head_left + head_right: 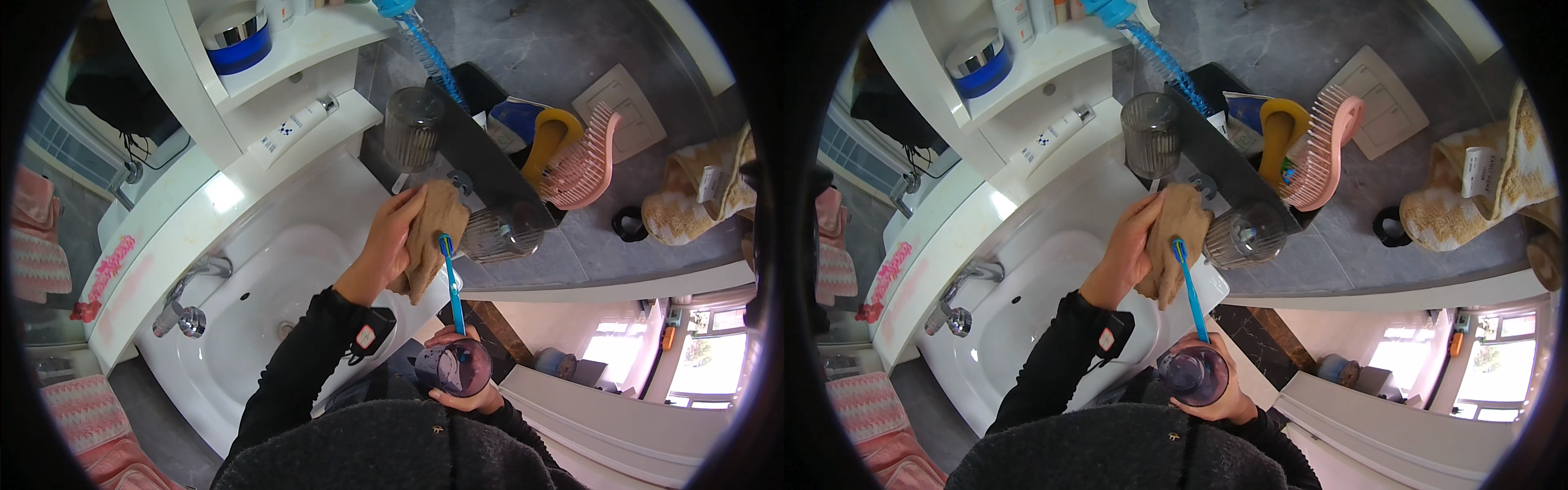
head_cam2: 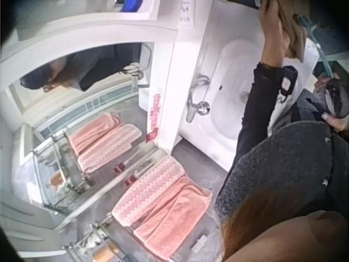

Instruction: The person wipes a hairdryer, rinses and wipes a purple cup, rinses and wipes a small black object, and rinses and wipes a clear cup using a cloth and running water at a bathroom sink. The person places the cleaned items back on the countertop.

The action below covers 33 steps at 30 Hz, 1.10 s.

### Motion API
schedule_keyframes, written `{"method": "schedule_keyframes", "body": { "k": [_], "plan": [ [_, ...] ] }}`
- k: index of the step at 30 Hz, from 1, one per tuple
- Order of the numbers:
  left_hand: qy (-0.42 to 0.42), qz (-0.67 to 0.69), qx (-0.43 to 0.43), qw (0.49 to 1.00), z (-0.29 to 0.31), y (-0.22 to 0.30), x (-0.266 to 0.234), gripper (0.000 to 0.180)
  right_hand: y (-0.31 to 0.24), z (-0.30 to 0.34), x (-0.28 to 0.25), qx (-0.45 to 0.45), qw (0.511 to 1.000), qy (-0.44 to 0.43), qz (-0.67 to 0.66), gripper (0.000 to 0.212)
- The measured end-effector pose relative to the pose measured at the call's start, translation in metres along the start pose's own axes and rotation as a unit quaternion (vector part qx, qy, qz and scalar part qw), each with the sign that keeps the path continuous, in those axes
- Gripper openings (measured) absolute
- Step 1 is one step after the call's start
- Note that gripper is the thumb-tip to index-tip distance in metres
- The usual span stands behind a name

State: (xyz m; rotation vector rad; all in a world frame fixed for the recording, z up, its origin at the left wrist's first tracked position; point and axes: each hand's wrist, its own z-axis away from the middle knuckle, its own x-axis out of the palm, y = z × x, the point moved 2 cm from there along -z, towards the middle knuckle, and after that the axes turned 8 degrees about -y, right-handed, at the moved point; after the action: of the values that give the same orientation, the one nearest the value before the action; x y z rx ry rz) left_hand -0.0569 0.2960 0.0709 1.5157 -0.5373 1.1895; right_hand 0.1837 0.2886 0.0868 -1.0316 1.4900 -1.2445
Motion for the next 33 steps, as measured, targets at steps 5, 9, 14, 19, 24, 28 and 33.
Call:
{"method": "schedule_keyframes", "body": {
  "k": [5,9,14,19,24,28,33],
  "plan": [
    [0.014,-0.035,-0.025,0.999,-0.021,0.004,0.018,0.027,0.0,0.0,-0.001,-0.007,1.0,0.012,0.003,0.065],
    [0.068,-0.136,0.043,0.987,-0.034,-0.003,0.02,0.019,0.003,0.0,-0.003,0.0,1.0,0.013,-0.009,0.065],
    [0.122,-0.243,0.097,0.957,-0.044,-0.012,0.017,0.018,0.006,0.0,-0.005,0.005,1.0,0.009,0.023,0.067],
    [0.137,-0.248,0.118,0.952,-0.031,-0.012,0.019,0.03,0.007,0.002,-0.007,0.001,0.998,0.011,0.057,0.068],
    [0.092,-0.185,0.036,0.978,-0.028,-0.007,0.021,0.032,0.012,0.0,-0.005,0.021,0.999,0.006,0.046,0.069],
    [0.082,-0.2,0.046,0.975,-0.036,-0.005,0.024,0.024,0.014,0.0,-0.003,0.012,0.999,0.001,0.044,0.07],
    [0.111,-0.194,0.057,0.973,-0.036,-0.006,0.024,0.019,0.014,0.002,-0.007,0.008,0.998,-0.009,0.064,0.072]
  ]
}}
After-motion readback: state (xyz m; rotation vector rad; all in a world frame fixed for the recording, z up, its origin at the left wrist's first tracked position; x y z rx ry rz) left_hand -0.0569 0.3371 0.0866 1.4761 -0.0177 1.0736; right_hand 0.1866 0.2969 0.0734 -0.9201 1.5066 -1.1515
